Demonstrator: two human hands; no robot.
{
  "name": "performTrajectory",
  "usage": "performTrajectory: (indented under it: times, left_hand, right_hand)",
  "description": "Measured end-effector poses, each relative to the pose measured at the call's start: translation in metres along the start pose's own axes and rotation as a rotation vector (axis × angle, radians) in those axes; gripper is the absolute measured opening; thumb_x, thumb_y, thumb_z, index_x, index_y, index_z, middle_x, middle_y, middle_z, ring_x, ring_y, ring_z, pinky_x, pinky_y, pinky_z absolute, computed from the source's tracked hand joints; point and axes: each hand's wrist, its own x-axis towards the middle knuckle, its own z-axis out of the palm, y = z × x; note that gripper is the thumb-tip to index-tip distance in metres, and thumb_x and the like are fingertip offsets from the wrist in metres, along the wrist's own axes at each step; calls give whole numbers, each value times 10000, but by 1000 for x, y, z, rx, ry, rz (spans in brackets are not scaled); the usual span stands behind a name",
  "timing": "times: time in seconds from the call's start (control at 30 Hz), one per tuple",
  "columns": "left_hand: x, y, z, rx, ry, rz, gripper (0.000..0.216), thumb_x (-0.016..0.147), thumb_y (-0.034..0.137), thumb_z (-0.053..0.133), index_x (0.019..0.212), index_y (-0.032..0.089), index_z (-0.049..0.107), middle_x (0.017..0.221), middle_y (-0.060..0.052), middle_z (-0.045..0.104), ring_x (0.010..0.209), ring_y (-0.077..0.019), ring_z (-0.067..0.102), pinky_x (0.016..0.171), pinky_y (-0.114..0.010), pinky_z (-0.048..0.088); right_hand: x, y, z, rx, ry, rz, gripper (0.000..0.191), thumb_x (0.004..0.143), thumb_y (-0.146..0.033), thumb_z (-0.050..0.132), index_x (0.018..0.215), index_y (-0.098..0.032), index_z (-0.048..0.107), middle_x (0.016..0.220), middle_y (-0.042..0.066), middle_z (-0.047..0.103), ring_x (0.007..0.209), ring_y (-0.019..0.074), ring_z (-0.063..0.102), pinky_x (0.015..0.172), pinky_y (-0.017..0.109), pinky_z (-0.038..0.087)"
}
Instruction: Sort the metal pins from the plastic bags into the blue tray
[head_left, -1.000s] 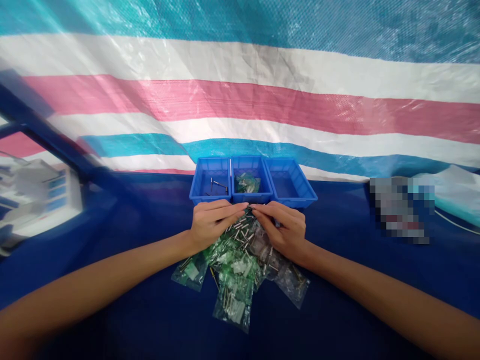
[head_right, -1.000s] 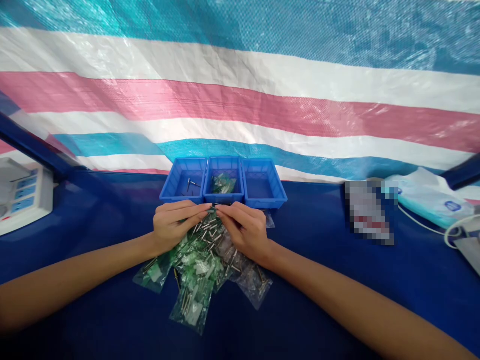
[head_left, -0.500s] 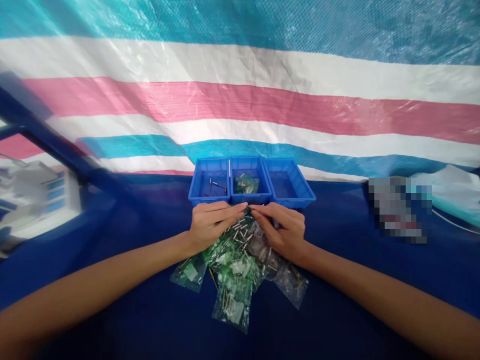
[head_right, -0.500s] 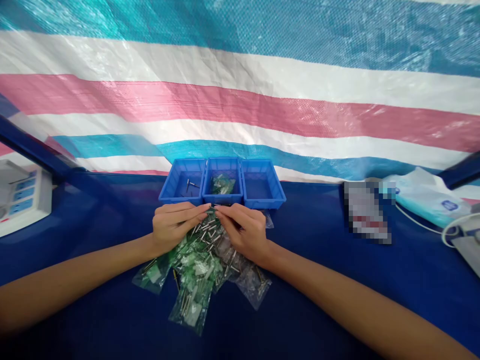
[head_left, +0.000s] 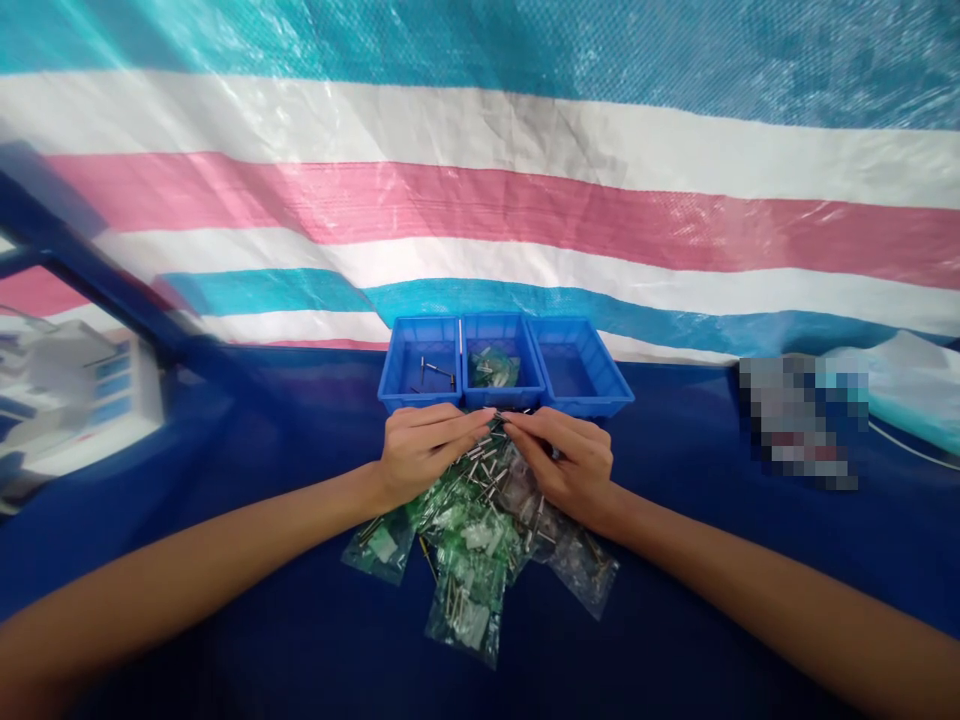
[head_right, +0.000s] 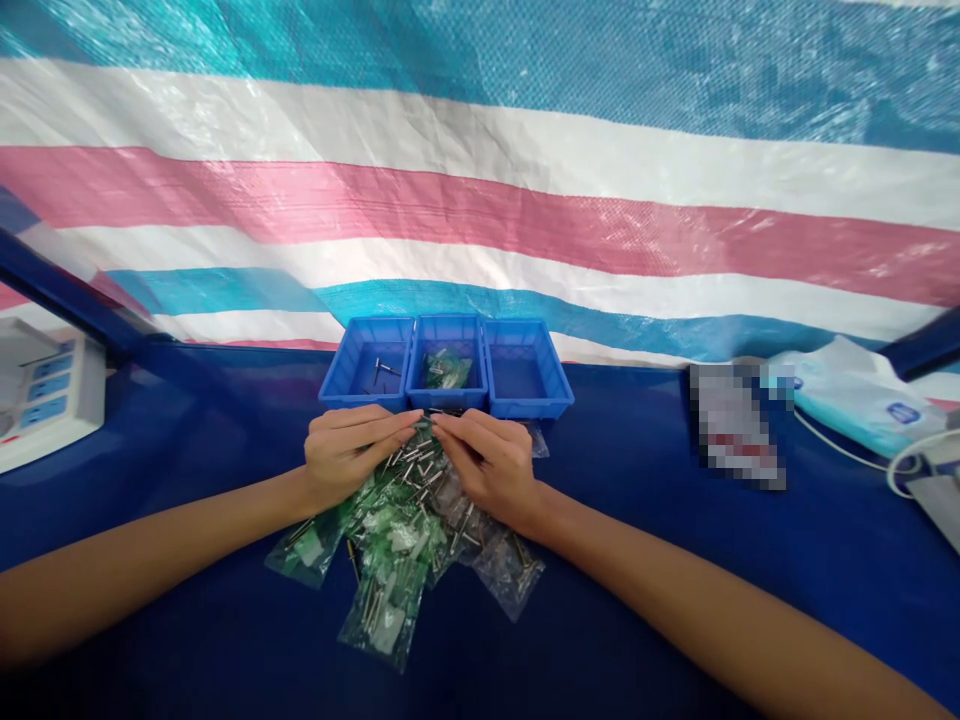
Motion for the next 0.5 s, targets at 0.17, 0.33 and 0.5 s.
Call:
performTrajectory:
  times: [0.17,0.33,0.5]
  left_hand:
    - [0,0,0,-3,11,-3,162,804,160,620,954,168,680,647,-8,661,544,-69,582,477,-175,447]
    - [-1,-1,0,-1,11,-1,162,805,161,618,953,176,680,665,-11,675,563,-72,599,494,-172,470]
    - [-1,0,0,-11,18,-4,143,805,159,615,930,168,684,675,-19,683,573,-81,613,500,-177,480]
  right_hand:
    - [-1,1,0,1,-7,-23,147,813,-101,570,916,-154,661,599,-1,587,498,77,500,461,203,423]
    - [-2,2,-1,13,0,-31,158,803,-86,581,924,-152,658,605,0,587,502,77,501,464,203,422]
    - [-2,3,0,11,-12,-23,168,810,-95,575,939,-167,656,597,-10,578,494,77,495,459,205,416]
